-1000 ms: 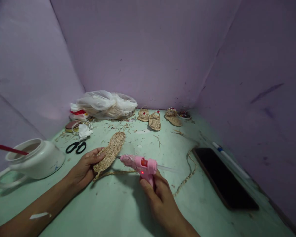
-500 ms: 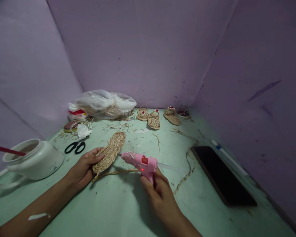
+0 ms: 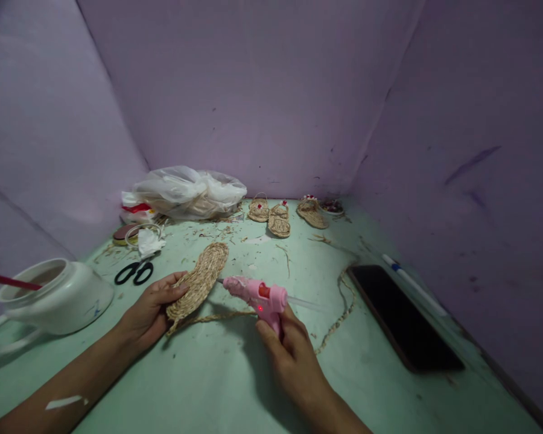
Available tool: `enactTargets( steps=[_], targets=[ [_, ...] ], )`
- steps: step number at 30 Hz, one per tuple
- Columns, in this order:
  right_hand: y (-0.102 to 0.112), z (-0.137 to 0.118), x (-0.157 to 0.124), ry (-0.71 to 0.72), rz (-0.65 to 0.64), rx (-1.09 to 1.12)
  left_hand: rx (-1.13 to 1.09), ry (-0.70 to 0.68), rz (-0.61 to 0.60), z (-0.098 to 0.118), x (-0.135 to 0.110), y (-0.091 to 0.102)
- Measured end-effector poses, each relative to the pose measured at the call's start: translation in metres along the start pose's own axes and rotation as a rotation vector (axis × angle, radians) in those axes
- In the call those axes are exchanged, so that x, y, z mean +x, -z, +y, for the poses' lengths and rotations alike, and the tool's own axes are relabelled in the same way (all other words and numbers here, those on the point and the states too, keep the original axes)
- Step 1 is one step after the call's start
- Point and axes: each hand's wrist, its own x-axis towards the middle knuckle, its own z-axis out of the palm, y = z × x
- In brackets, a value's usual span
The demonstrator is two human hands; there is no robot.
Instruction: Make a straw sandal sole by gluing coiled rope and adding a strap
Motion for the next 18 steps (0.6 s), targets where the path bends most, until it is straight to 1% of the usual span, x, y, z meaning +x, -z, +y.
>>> enactTargets(
  steps=[9,13,16,18],
  targets=[
    [0.0005,-0.0002,0.0025,0.022,0.028,-0.001,0.002,0.003,-0.007,0.0004,-0.0027,-0.0005],
    [-0.001,0.0001,0.0033,0.045,0.019,0.014,0.002,0.001,0.001,0.0001,-0.0019,-0.0003],
    [-0.0008,-0.0014,0.0037,0.013,0.02,0.041,-0.005,0.008,0.013,0.0011,-0.0024,-0.0014],
    [0.0035,-0.0041,0.0071,-0.018,0.029,0.054,-0.019,0.021,0.029,0.0023,-0.0032,-0.002]
  ],
)
